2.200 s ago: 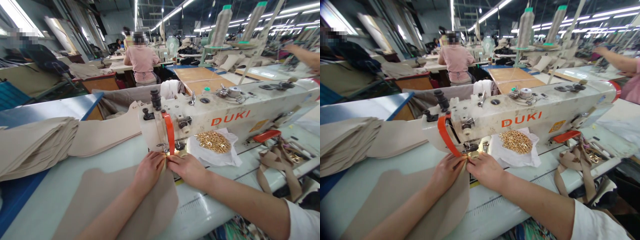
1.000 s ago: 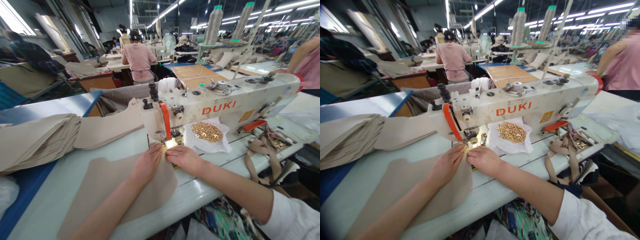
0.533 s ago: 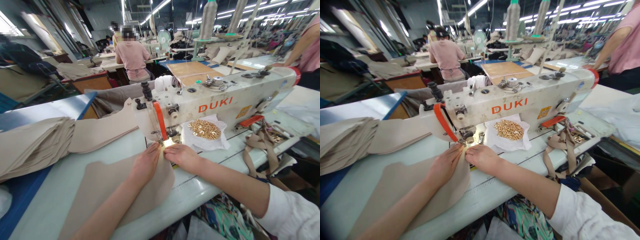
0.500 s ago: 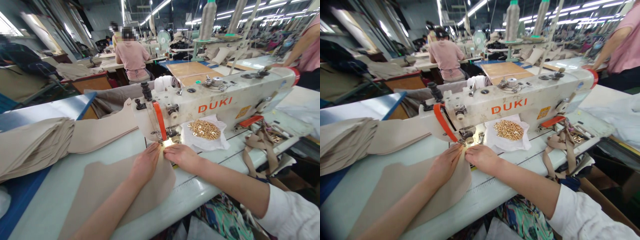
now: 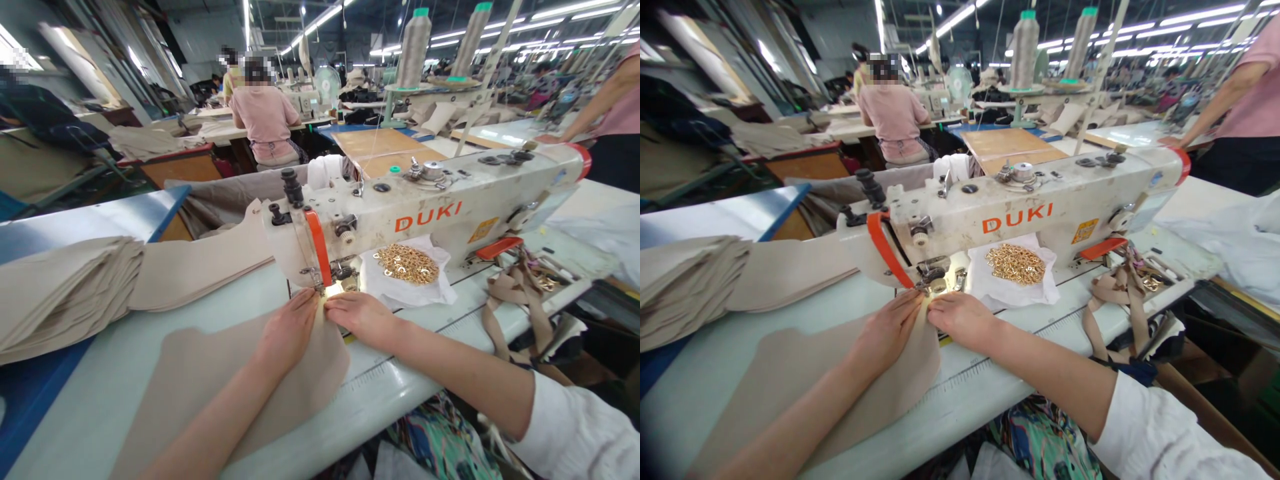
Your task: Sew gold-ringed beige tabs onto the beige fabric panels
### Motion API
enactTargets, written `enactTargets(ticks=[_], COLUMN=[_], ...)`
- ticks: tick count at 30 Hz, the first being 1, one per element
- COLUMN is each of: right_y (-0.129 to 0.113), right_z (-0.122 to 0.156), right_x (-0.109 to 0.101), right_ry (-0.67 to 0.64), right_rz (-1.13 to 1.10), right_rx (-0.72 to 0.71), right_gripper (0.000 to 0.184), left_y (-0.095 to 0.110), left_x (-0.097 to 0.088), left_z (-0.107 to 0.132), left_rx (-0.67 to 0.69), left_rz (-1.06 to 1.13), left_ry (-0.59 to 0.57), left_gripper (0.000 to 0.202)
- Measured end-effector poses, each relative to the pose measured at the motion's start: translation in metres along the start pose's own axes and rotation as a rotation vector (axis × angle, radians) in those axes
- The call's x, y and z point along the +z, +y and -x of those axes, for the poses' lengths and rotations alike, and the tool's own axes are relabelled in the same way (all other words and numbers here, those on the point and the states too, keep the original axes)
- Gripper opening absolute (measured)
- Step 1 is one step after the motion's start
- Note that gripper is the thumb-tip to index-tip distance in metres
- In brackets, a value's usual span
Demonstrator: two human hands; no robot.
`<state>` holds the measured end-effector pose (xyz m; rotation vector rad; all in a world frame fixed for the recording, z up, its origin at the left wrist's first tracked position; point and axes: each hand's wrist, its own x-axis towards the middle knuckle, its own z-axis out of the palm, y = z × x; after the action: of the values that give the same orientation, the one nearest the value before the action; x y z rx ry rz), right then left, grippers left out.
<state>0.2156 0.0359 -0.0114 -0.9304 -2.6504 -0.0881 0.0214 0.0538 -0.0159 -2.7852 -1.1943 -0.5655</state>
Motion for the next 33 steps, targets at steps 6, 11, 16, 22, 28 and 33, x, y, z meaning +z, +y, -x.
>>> enactTargets(ticks=[6,11,16,22,28,33], right_y=[-0.001,0.002,-0.017,-0.049,-0.049,-0.049], right_z=[-0.001,-0.002,-0.003,0.006,0.012,0.014], right_x=[-0.002,-0.002,-0.008,-0.005,0.001,0.001], right_ry=[-0.005,-0.029,-0.111,-0.012,0.073,0.198], right_rz=[-0.013,-0.004,0.021,0.004,-0.108,-0.253], right_rx=[0.000,0.006,-0.075,-0.151,-0.107,-0.044], right_gripper=[0.006,0.008,0.008,0.015,0.017,0.020], left_y=[0.001,-0.001,0.006,0.024,0.045,0.032], left_x=[0.000,0.003,-0.006,-0.025,-0.051,-0.062], left_z=[-0.001,-0.003,0.024,0.056,0.092,0.178], left_rx=[0.005,-0.019,-0.053,-0.115,-0.171,0.074], left_rz=[0.002,0.029,0.029,0.085,0.063,-0.104], left_ry=[0.000,-0.002,-0.018,-0.038,-0.063,-0.190], left_gripper=[0.039,0.037,0.036,0.035,0.064,0.090])
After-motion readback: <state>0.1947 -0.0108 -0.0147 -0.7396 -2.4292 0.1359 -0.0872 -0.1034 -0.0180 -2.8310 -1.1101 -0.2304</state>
